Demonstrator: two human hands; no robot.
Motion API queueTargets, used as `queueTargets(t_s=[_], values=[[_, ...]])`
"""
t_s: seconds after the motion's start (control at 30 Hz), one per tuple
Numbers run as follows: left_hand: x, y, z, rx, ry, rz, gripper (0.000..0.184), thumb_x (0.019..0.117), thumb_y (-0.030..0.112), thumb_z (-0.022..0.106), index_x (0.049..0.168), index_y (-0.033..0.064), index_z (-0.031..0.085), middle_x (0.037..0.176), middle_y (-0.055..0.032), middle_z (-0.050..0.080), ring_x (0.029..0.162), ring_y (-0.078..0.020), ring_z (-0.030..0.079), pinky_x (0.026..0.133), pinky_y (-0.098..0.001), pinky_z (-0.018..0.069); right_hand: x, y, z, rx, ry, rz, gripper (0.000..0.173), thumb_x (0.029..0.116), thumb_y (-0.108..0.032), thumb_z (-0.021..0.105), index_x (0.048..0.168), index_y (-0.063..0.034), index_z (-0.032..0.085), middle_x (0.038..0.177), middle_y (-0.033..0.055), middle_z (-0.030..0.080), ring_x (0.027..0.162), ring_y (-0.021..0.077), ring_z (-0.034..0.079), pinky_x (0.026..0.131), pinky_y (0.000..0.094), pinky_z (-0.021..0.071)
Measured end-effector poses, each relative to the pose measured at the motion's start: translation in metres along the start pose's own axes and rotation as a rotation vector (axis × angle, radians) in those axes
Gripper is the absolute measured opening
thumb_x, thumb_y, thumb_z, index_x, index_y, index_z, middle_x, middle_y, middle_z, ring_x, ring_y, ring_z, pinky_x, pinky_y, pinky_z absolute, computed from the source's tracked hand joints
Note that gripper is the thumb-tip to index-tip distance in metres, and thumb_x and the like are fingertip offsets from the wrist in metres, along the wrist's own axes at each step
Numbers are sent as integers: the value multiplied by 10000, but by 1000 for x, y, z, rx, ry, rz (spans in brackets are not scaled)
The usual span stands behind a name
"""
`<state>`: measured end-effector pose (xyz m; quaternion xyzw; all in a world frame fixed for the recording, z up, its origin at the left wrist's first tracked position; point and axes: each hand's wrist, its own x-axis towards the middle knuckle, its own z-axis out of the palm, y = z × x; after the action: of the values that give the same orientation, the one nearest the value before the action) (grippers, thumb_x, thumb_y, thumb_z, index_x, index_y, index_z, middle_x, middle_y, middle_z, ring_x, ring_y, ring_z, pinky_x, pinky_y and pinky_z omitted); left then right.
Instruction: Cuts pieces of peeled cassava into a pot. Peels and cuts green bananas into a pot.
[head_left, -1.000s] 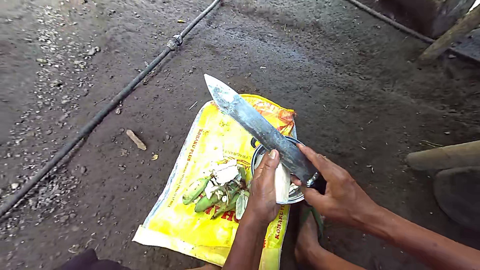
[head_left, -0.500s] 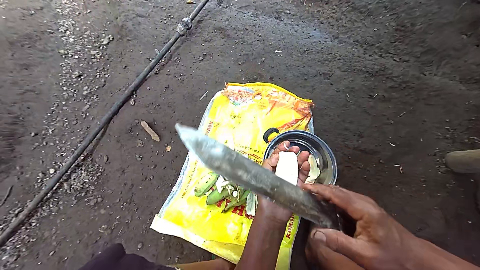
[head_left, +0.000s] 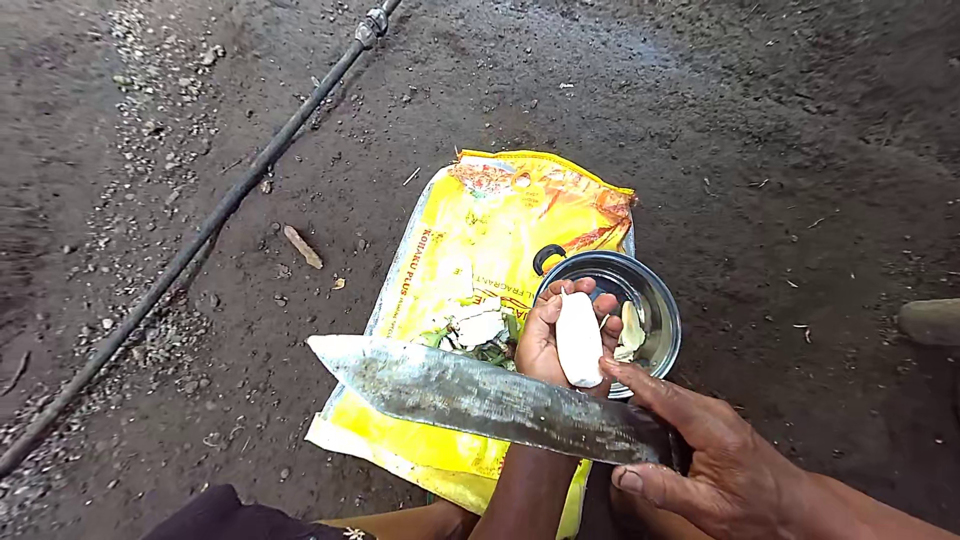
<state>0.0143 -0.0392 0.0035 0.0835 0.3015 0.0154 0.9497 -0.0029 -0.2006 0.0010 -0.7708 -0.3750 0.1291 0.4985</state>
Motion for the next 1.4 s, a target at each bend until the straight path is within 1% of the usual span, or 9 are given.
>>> queueTargets(t_s=[0.17,0.3,0.5,0.67,0.77,0.97,1.17,1.3,1.4], values=[[3,5,-13,-4,-150,-20,369,1048,203,213,975,159,572,935,-74,706,769,-210,724,687,-321,611,2,2,0,10,0,-10,661,1002,-473,589,1469,-13,506,1094,149,687,923,58,639,838,160,517],[8,7,-24,-9,-278,5,331,1035,185,310,1023,189,641,983,-83,719,818,-227,734,722,-330,616,3,3,-1,47,-7,5,658,1004,-467,596,1476,-19,501,1158,134,691,959,31,646,872,152,519],[6,6,-19,-27,-189,10,350,1052,207,257,981,173,599,960,-69,707,780,-207,724,705,-317,612,4,3,0,48,-15,18,655,1004,-480,593,1468,-25,514,1043,131,685,852,37,618,784,149,511],[8,4,-23,-53,-206,9,342,1041,206,292,972,155,623,971,-92,716,782,-221,729,701,-323,614,2,4,0,71,-27,30,655,1013,-480,581,1479,-27,504,1118,130,690,923,34,640,829,154,523],[8,5,-20,-44,-180,23,345,1039,196,271,960,160,605,972,-80,711,770,-209,722,687,-318,610,0,6,-1,65,-19,26,661,1009,-487,581,1474,-23,509,1089,132,689,901,37,637,812,156,523],[13,8,-27,-42,-235,-5,282,1023,194,355,969,159,629,993,-99,718,792,-235,729,698,-341,615,2,5,-2,92,-22,42,666,1006,-467,595,1475,-3,501,1127,127,687,922,7,632,829,141,523],[12,6,-25,-3,-222,11,308,1014,193,311,967,179,615,999,-74,707,786,-206,716,684,-316,604,2,6,-2,72,-32,38,659,1007,-484,586,1474,-24,511,1104,122,690,902,14,629,818,146,519],[5,10,-14,87,-156,36,388,1012,175,209,937,184,589,915,-37,715,722,-161,712,656,-281,599,2,6,-2,76,-33,40,653,1009,-484,583,1479,-36,511,1121,122,691,913,14,634,823,149,522],[5,10,-13,88,-151,24,382,1019,186,205,942,187,579,911,-38,704,720,-163,705,656,-282,595,2,6,-1,91,-29,39,652,1015,-482,576,1475,-25,512,1138,124,693,920,17,631,833,150,516]])
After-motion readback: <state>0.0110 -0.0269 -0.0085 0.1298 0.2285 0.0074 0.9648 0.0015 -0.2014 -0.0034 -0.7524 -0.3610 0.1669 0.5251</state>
